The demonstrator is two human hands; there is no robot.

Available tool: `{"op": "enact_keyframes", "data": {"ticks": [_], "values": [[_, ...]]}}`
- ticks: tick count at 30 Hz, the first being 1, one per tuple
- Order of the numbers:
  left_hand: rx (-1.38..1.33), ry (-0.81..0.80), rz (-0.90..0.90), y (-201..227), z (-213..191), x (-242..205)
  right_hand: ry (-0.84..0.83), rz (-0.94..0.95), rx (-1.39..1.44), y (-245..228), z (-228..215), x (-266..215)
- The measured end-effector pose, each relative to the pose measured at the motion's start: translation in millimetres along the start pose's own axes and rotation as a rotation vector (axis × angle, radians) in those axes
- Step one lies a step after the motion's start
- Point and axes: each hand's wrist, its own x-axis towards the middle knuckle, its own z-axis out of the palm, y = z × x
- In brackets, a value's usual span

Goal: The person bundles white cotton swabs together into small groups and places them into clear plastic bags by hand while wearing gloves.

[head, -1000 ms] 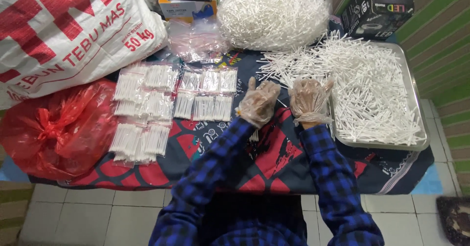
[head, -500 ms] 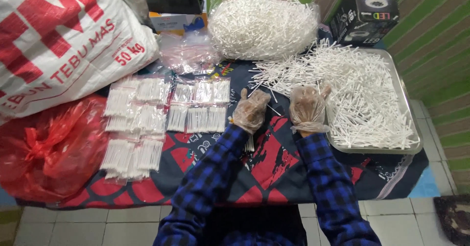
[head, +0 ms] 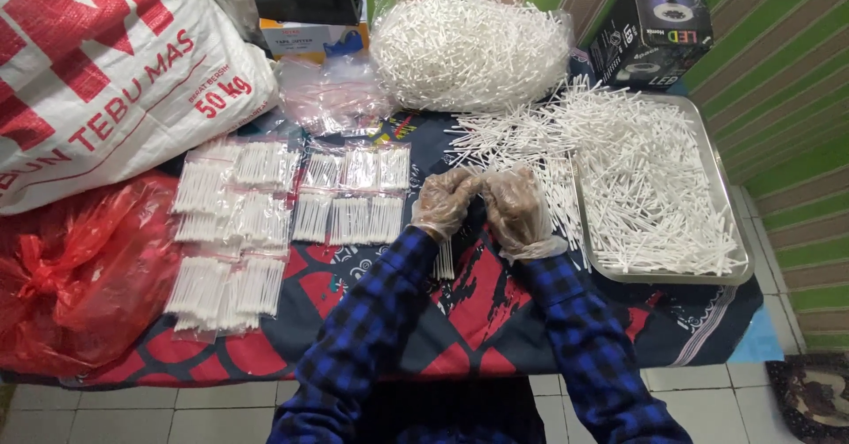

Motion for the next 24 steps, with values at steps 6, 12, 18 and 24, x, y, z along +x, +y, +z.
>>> {"op": "enact_keyframes", "data": {"ticks": [6,12,18,24], "values": [[-0.116,0.027,-0.036,-9,-15,10,0.131,-0.032,0.121,-26,-13,29],[-0.085,0.078,-0.1,41,-14,-10,0.129,-0.016,0.191,-36,-22,39],[-0.501,0.074,-0.138,54,-13,-17,-0.056,0.156,0.217,-18,-16,11],[-0.646,0.039,-0.075,38,-21,-7,-0.209,0.458,0.393,-16,-18,5]]}}
